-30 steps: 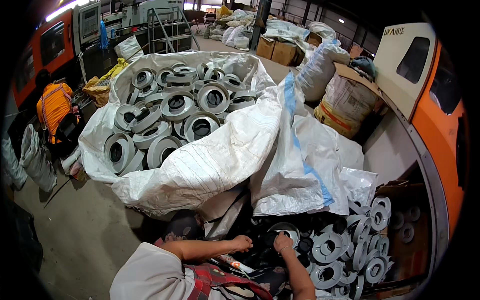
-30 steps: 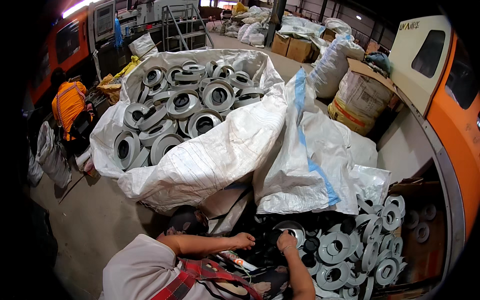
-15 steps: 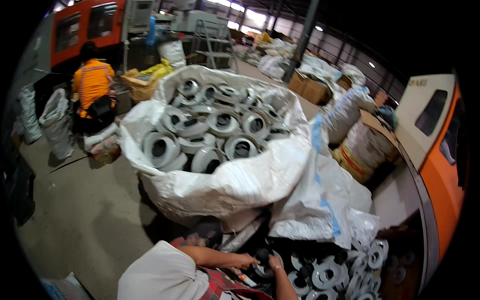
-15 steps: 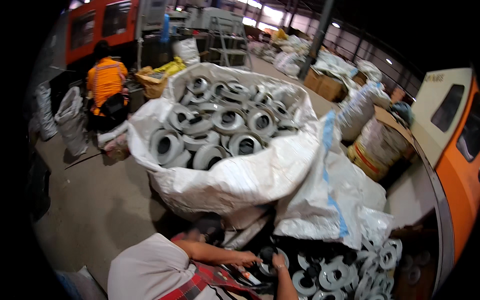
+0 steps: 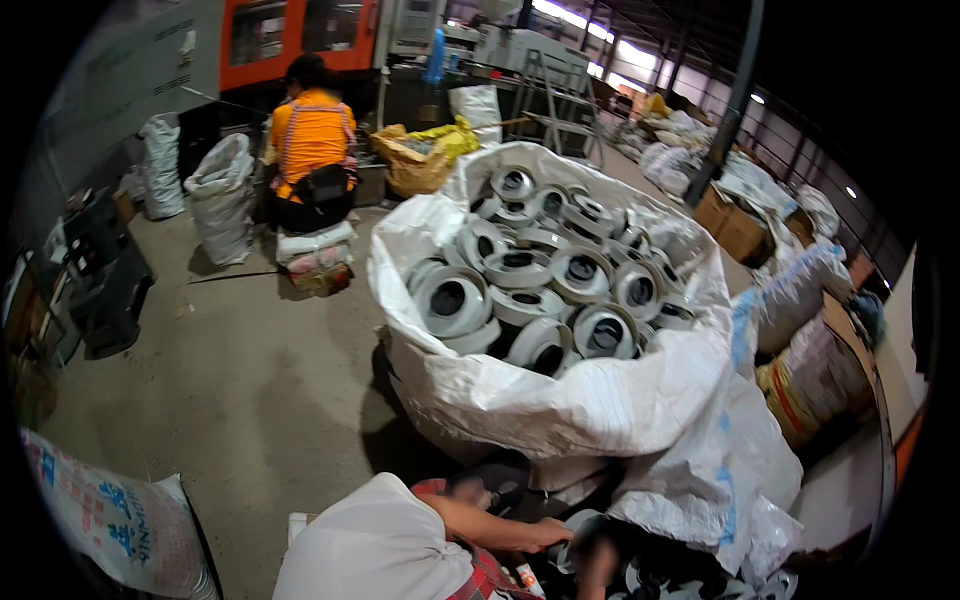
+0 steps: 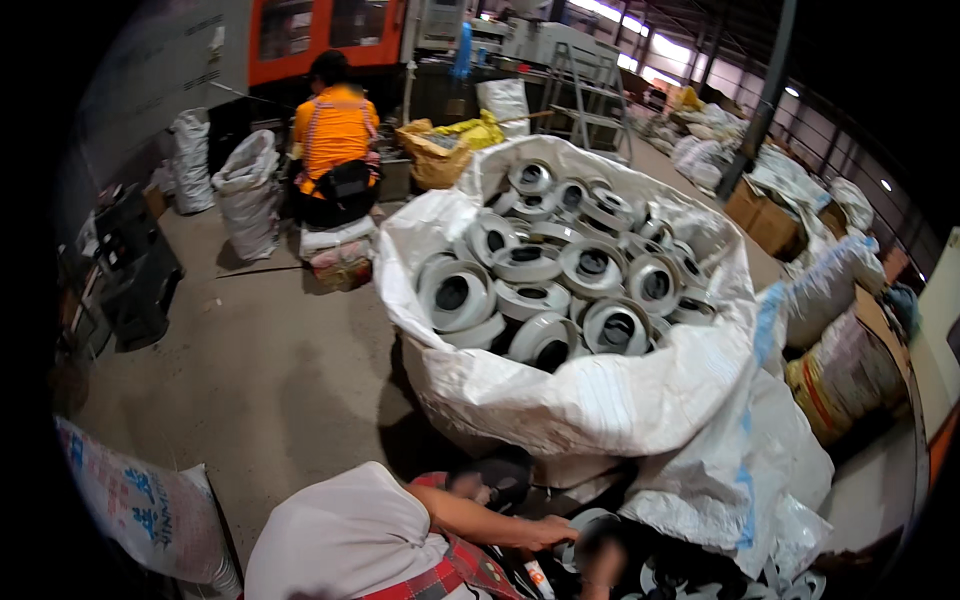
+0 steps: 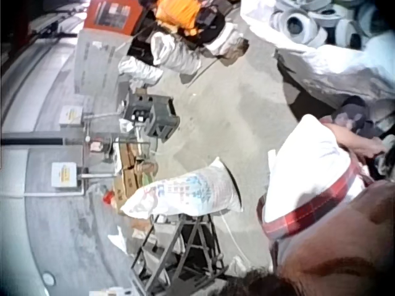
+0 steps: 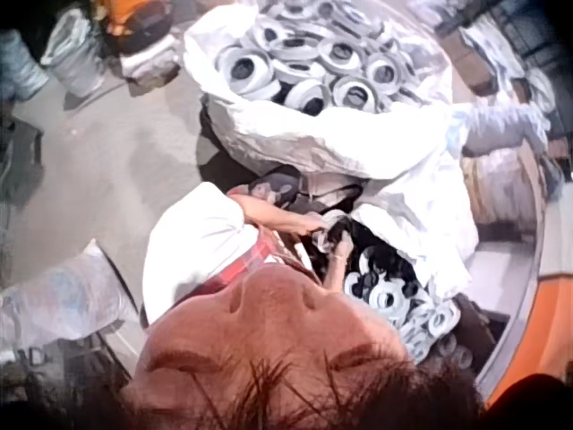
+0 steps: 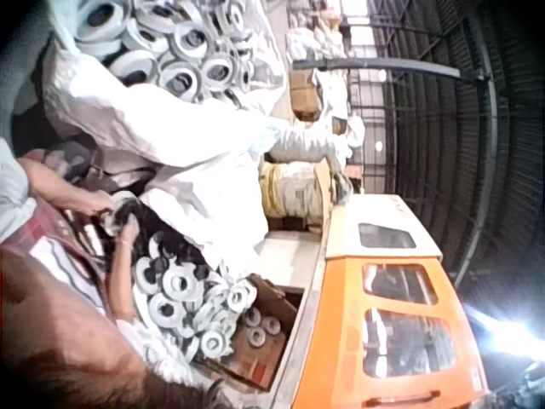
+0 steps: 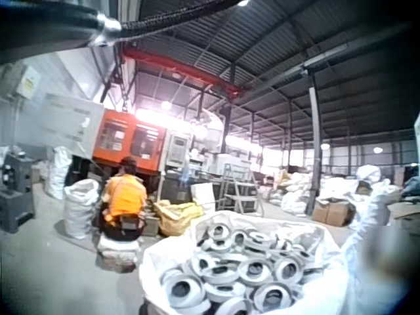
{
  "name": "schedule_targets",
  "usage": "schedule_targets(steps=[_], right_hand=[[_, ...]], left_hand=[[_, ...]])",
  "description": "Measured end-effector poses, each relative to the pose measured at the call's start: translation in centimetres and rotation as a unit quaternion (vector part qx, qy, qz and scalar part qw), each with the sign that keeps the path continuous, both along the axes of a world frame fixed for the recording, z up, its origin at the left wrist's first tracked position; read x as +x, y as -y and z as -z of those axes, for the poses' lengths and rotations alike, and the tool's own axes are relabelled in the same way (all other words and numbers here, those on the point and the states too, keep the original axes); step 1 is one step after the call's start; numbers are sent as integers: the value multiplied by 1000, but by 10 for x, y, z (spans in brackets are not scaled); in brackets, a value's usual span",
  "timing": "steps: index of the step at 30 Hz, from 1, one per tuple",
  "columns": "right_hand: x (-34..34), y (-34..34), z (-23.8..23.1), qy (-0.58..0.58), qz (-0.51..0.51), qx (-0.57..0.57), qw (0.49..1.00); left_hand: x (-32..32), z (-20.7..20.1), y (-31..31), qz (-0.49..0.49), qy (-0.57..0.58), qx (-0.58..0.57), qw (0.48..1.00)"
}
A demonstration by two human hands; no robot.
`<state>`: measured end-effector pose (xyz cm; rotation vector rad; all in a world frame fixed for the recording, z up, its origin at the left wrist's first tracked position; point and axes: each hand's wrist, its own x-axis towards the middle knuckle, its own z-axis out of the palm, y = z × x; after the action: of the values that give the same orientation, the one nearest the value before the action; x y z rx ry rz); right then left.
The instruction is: The person sits on the floor and repeatedly picks up gray circular plastic parts from a large white sack. They insert a black circular insert into the center of each gray part and place the assembled unit into a cardboard box.
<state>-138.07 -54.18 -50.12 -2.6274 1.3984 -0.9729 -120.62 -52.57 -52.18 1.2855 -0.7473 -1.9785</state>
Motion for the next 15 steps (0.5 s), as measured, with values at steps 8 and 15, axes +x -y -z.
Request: schedule_targets(steps=[8,15], right_hand=[[-24,30,0,-90,-97,-278,951],[9,26,-27,-107,-65,9,992]], left_hand=[[27,-55,4,20,-26,-64,997],[46,-95,-7,14,26,-173,984]])
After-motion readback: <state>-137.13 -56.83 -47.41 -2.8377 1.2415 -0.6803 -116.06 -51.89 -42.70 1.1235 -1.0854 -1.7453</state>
